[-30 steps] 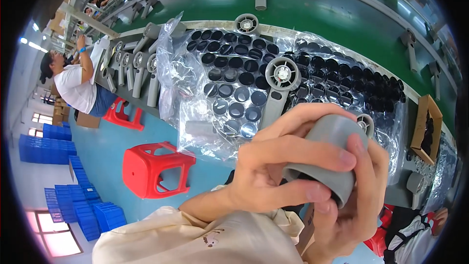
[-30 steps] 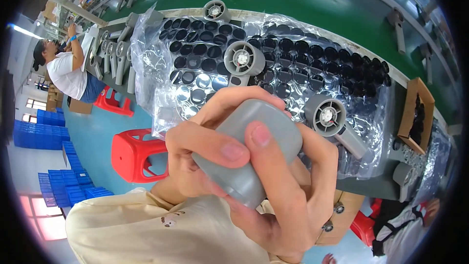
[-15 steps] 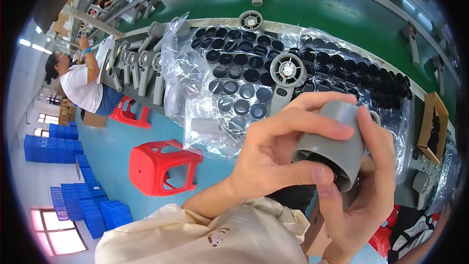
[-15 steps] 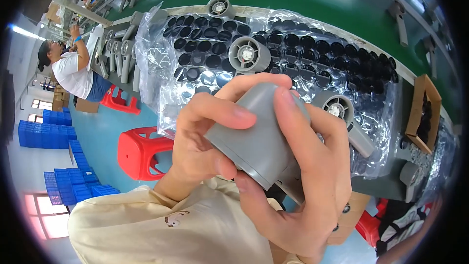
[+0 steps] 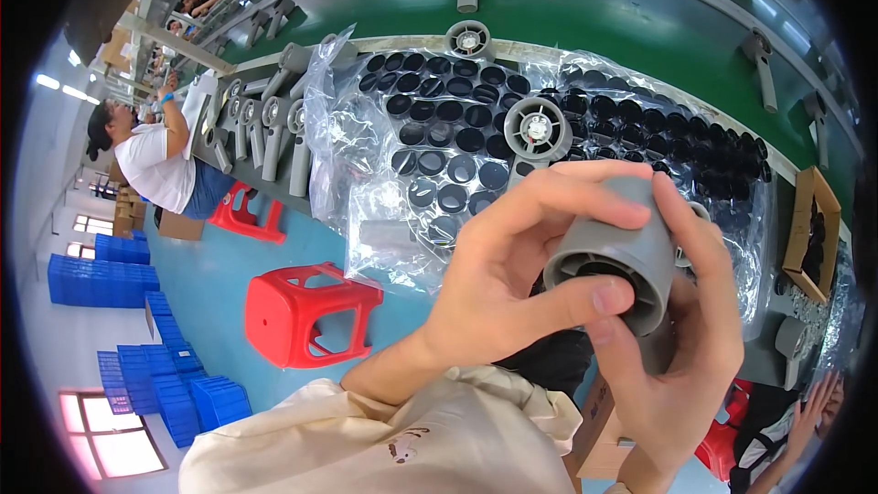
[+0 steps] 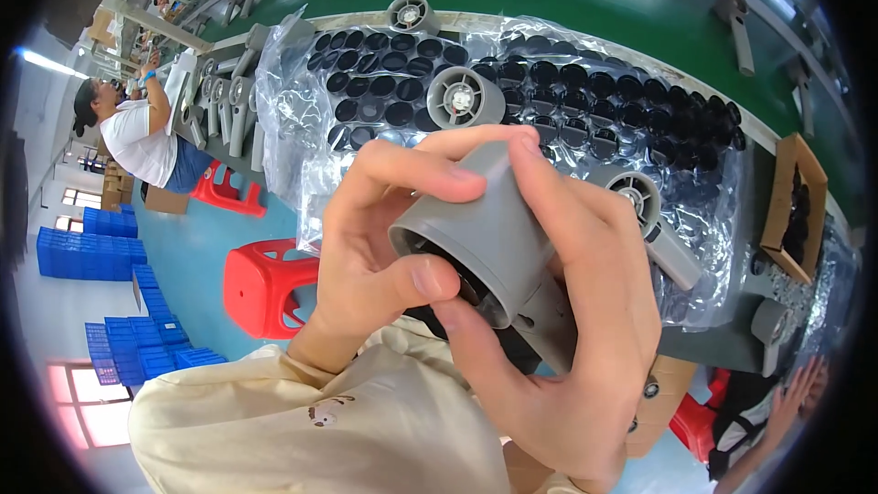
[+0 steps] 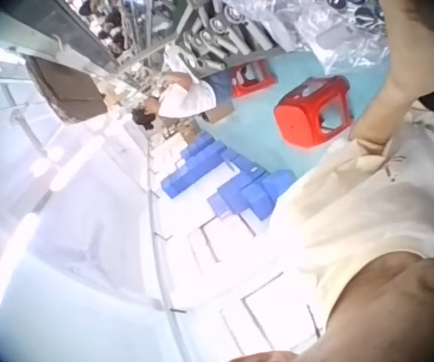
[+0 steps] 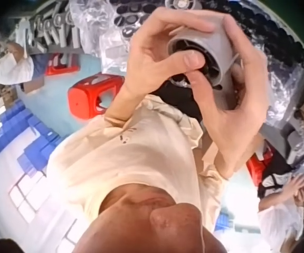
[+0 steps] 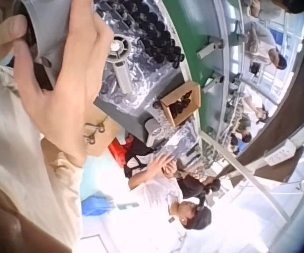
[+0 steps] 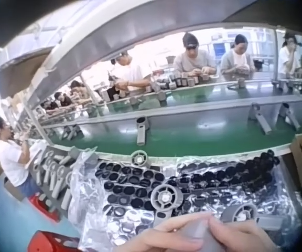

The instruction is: The person assembles handheld fans by taking gray fan bodies, fitting black circular caps into the fan heads by hand, and placing the assembled fans onto the workbench and conveyor track.

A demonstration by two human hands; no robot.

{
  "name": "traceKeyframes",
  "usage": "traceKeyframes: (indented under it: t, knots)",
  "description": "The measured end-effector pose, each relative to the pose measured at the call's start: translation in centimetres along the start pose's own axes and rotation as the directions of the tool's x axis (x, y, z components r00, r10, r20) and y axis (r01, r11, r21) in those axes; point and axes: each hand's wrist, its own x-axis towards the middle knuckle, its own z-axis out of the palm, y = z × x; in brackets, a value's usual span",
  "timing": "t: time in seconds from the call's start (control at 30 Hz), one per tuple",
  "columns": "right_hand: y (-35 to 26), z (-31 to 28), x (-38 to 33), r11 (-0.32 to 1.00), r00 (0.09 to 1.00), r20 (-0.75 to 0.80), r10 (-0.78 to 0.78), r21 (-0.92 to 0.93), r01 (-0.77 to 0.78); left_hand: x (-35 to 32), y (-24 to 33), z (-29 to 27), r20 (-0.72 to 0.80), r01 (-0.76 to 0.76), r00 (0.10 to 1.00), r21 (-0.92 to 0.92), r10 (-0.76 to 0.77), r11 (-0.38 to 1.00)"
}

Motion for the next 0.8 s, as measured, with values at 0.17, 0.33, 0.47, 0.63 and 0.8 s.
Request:
traceKeyframes:
  t: [0.17,0.33,0.47,0.63,0.8]
  knots:
    - [0.9,-0.7,0.2,0.991,0.989,0.094,-0.116,-0.058,0.121,0.1,0.8,-0.1,0.052,-0.030,0.998,0.197,0.020,0.980]
    - [1.4,0.1,0.8,0.938,0.974,0.084,0.209,0.264,-0.224,0.7,1.2,0.3,-0.034,0.057,0.998,0.309,-0.049,0.949]
    - [-0.1,-0.7,0.2,0.528,0.810,0.269,0.522,0.643,-0.554,2.6,1.6,-0.3,-0.080,0.251,0.965,0.565,-0.251,0.786]
    - [-0.6,0.3,-0.4,0.713,0.866,0.114,0.487,0.521,-0.469,2.6,2.1,0.0,-0.112,0.236,0.972,0.474,-0.208,0.848]
    - [1.4,-1.2,-1.9,0.362,0.684,0.670,0.290,0.585,-0.726,3.3,4.4,-0.4,0.239,-0.275,0.961,0.803,0.136,0.529]
